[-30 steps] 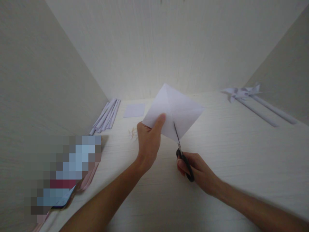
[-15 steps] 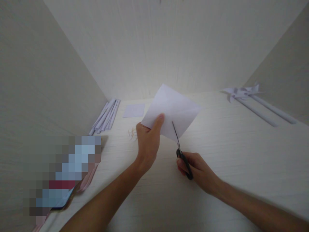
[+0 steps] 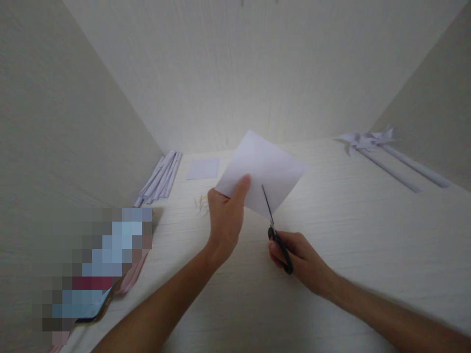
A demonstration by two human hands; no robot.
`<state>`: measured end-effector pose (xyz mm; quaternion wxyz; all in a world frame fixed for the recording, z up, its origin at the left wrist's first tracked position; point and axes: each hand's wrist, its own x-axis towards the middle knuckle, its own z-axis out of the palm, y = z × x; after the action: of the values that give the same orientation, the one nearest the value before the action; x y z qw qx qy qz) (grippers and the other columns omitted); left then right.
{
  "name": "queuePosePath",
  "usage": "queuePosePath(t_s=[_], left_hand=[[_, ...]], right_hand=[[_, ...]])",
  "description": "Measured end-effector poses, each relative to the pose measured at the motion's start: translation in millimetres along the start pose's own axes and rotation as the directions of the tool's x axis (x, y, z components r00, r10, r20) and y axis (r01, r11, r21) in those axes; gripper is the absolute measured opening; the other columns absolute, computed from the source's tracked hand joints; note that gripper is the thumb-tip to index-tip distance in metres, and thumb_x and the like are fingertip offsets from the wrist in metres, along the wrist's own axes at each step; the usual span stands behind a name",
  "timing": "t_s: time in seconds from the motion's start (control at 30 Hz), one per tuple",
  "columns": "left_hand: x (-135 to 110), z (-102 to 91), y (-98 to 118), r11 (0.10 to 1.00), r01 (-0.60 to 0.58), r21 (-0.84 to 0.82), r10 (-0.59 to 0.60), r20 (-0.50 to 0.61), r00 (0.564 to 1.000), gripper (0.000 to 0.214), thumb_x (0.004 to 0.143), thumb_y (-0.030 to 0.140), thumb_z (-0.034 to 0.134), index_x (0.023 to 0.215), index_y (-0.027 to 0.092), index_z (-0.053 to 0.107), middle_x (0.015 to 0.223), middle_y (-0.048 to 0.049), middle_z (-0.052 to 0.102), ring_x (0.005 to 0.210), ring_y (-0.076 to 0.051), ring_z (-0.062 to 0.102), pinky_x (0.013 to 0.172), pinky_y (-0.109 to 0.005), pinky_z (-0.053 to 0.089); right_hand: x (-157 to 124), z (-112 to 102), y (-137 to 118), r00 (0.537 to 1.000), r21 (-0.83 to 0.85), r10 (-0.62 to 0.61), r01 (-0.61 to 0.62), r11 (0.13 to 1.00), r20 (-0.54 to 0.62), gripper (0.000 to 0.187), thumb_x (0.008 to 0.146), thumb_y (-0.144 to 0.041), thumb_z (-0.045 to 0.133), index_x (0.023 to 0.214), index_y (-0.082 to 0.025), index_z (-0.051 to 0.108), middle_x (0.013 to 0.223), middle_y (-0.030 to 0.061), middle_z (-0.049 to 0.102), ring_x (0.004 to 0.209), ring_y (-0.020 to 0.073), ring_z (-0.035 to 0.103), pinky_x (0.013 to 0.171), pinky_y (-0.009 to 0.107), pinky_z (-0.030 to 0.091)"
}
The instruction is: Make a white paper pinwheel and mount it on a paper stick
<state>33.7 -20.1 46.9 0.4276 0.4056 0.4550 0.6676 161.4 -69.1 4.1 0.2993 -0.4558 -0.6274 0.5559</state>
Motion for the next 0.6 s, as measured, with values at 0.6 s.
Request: queuePosePath(t_s=[0.6], left_hand=[[-3.4, 0.8, 0.1, 0.999, 0.024, 0.046, -0.025, 0.007, 1.000, 0.022, 0.062, 0.035, 0.063, 0.065, 0.013, 0.060, 0.056, -0.0009, 0.057, 0.057, -0.011, 0.053, 0.047, -0.019, 0.041]], right_hand=[[-0.5, -0.7, -0.4, 1.000, 0.005, -0.021, 0.021, 1.000, -0.012, 0.041, 0.076, -0.050, 0.043, 0.054, -0.017, 0.038, 0.050, -0.0036, 0.036, 0.046, 0.0070, 0.031, 0.043, 0.021, 0.024]])
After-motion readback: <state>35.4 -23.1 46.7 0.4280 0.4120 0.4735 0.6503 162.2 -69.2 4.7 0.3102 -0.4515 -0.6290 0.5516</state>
